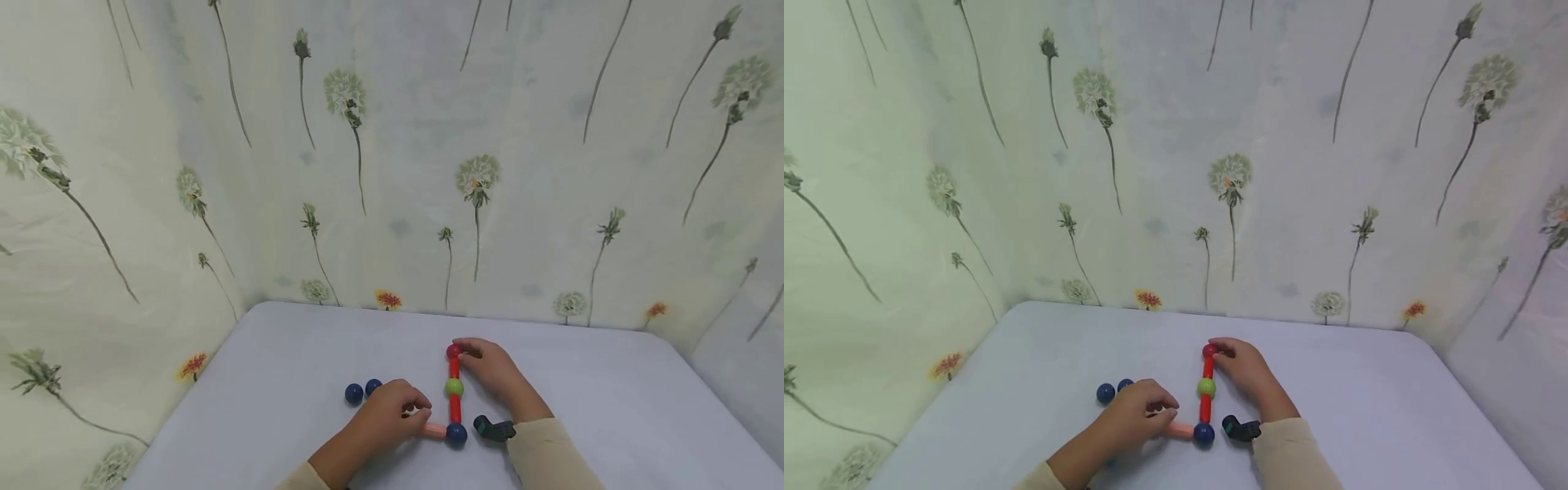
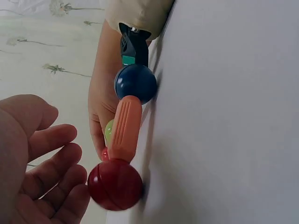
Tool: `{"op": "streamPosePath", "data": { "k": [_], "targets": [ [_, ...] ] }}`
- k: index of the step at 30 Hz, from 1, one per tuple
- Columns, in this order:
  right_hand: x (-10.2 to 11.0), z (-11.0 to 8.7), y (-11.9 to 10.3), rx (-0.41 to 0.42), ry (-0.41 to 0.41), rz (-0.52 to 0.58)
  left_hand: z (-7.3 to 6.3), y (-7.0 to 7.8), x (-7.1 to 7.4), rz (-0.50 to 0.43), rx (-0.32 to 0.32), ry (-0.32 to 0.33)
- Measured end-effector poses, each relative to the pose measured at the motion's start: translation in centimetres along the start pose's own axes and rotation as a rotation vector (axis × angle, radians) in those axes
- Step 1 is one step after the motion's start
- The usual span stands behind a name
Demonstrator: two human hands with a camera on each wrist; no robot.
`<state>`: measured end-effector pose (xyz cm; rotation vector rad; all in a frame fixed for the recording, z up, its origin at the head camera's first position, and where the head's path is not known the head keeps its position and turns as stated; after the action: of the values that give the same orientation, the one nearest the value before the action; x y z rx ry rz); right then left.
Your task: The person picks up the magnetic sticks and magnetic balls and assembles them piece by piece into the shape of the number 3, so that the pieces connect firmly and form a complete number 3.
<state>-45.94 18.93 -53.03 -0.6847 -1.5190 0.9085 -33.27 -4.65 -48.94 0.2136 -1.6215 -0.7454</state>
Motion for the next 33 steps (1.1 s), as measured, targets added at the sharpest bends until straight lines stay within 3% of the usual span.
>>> {"op": "streamPosePath", "data": {
  "k": [9,19,27,33],
  "targets": [
    [0.3,0.0,0.2,0.006,0.009,0.022,-3.0,-2.5,2.1,0.052,0.04,0.02],
    [0.3,-0.1,0.1,0.012,0.016,0.03,-4.9,-5.1,3.1,0.014,0.154,-0.046],
    [0.2,-0.9,-1.0,0.046,0.01,0.03,-7.0,-7.0,3.8,0.007,0.106,-0.078],
    [0.0,-0.9,-0.9,0.033,0.014,0.013,-7.5,-8.5,3.9,-0.018,0.128,-0.12]
  ]
}}
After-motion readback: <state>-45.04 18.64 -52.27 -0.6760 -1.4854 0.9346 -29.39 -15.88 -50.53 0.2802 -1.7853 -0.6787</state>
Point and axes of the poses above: each hand's wrist, its own z-axis towards the middle knuckle, its own x-axis out of the back of the hand, y = z × x, the point moved 4 cm from there along z, towards the middle knuckle, and after that the axes turned 10 degrees about z, right-handed, at the moved point
